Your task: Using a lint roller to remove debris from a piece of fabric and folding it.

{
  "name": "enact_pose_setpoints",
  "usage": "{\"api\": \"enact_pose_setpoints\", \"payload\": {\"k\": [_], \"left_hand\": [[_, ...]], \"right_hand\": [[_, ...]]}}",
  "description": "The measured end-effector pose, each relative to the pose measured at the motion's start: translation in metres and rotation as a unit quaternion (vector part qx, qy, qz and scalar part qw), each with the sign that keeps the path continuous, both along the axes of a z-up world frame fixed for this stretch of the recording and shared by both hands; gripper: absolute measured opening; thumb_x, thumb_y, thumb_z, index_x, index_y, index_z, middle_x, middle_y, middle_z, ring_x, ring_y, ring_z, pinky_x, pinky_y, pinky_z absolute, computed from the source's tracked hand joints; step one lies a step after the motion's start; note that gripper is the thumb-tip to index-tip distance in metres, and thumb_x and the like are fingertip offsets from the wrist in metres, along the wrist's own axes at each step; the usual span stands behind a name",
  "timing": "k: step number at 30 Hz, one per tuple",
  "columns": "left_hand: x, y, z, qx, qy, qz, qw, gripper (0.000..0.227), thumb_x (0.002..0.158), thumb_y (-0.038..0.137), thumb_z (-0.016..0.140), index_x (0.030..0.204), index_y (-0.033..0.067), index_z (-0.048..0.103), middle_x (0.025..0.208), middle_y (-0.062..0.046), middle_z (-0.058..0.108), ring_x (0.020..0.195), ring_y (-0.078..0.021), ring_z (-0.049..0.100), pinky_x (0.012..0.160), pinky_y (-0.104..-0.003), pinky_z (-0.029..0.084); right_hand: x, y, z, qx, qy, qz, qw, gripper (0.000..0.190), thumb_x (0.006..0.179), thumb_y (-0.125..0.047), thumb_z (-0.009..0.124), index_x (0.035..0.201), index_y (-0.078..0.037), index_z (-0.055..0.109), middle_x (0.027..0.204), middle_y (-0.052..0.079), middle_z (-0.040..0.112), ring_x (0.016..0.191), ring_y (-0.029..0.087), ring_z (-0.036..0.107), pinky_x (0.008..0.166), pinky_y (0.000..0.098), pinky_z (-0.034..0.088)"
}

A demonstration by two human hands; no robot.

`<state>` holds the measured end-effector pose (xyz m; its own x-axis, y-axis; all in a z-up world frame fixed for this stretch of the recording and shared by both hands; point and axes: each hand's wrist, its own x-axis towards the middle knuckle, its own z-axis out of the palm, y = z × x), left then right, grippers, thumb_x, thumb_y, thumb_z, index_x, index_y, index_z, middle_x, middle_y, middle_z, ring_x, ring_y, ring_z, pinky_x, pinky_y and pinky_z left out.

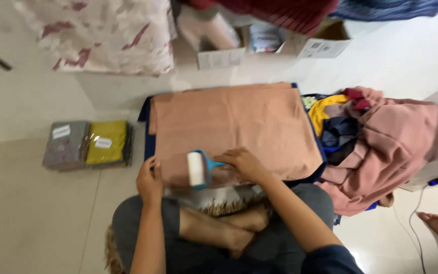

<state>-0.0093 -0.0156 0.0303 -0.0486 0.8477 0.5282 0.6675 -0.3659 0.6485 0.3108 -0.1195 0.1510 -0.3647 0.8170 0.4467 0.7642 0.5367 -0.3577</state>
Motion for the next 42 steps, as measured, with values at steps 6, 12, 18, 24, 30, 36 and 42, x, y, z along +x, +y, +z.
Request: {"api": "enact_pose_setpoints", "payload": {"k": [6,12,18,24,30,36,42], "left_hand": [[-0.009,0.018,-0.041,-0.019,0.04,0.017,0.999,0.024,0.101,0.034,0.07,0.122,0.0233,0.073,0.107,0.001,0.076,0.098,-0.0237,0.074,0.088,-0.038,0.057],[-0.005,0.001,-0.004,-0.026,0.018,-0.038,0.999,0.023,0.105,0.017,0.067,0.124,0.0061,0.073,0.113,-0.008,0.077,0.102,-0.0261,0.072,0.092,-0.041,0.054],[-0.009,0.006,-0.017,-0.066,0.088,-0.003,0.994,0.029,0.108,0.029,0.062,0.127,0.011,0.075,0.116,-0.008,0.076,0.099,-0.03,0.07,0.09,-0.043,0.053],[-0.005,0.0,-0.007,-0.121,0.098,0.029,0.987,0.03,0.105,0.036,0.06,0.125,0.0196,0.076,0.11,-0.004,0.077,0.095,-0.0281,0.071,0.088,-0.04,0.053],[-0.005,0.013,-0.018,-0.207,0.136,0.047,0.968,0.039,0.105,0.046,0.054,0.127,0.0224,0.077,0.105,-0.002,0.077,0.079,-0.0195,0.071,0.075,-0.031,0.057],[-0.001,0.019,-0.001,-0.259,0.156,0.021,0.953,0.043,0.107,0.046,0.051,0.129,0.0175,0.075,0.099,-0.001,0.076,0.062,-0.016,0.064,0.06,-0.03,0.054],[-0.014,0.011,-0.032,0.007,0.098,0.002,0.995,0.02,0.104,0.028,0.068,0.116,0.0134,0.076,0.095,-0.007,0.071,0.084,-0.03,0.067,0.078,-0.043,0.051]], "right_hand": [[0.191,-0.078,-0.052,-0.064,0.068,-0.08,0.992,0.068,0.074,-0.063,0.079,0.127,-0.02,0.075,0.106,0.011,0.079,0.098,0.042,0.074,0.084,0.0504,0.059],[0.273,-0.204,0.0,-0.171,-0.058,-0.352,0.919,0.07,0.079,0.005,0.052,0.131,-0.038,0.07,0.068,-0.005,0.068,0.05,0.014,0.037,0.047,0.0331,0.031],[0.267,-0.187,0.061,-0.157,0.055,-0.33,0.929,0.043,0.098,-0.014,0.062,0.14,-0.021,0.063,0.133,0.005,0.069,0.121,0.024,0.065,0.102,0.0381,0.05],[0.239,-0.081,0.162,0.039,0.204,-0.399,0.893,0.043,0.107,-0.017,0.054,0.15,-0.016,0.051,0.113,0.005,0.074,0.074,0.014,0.062,0.069,0.0335,0.049],[0.27,0.027,0.202,0.046,0.114,-0.488,0.864,0.044,0.105,-0.023,0.056,0.147,-0.012,0.055,0.103,0.026,0.073,0.085,0.047,0.067,0.07,0.0535,0.048],[0.303,0.062,0.172,0.106,0.127,-0.522,0.836,0.055,0.096,-0.043,0.073,0.141,-0.012,0.065,0.106,0.023,0.075,0.094,0.041,0.07,0.081,0.0486,0.052],[0.247,-0.044,0.134,0.351,0.002,-0.416,0.839,0.012,0.109,-0.005,0.062,0.12,-0.001,0.067,0.087,0.011,0.059,0.091,0.035,0.056,0.082,0.0476,0.044]]}}
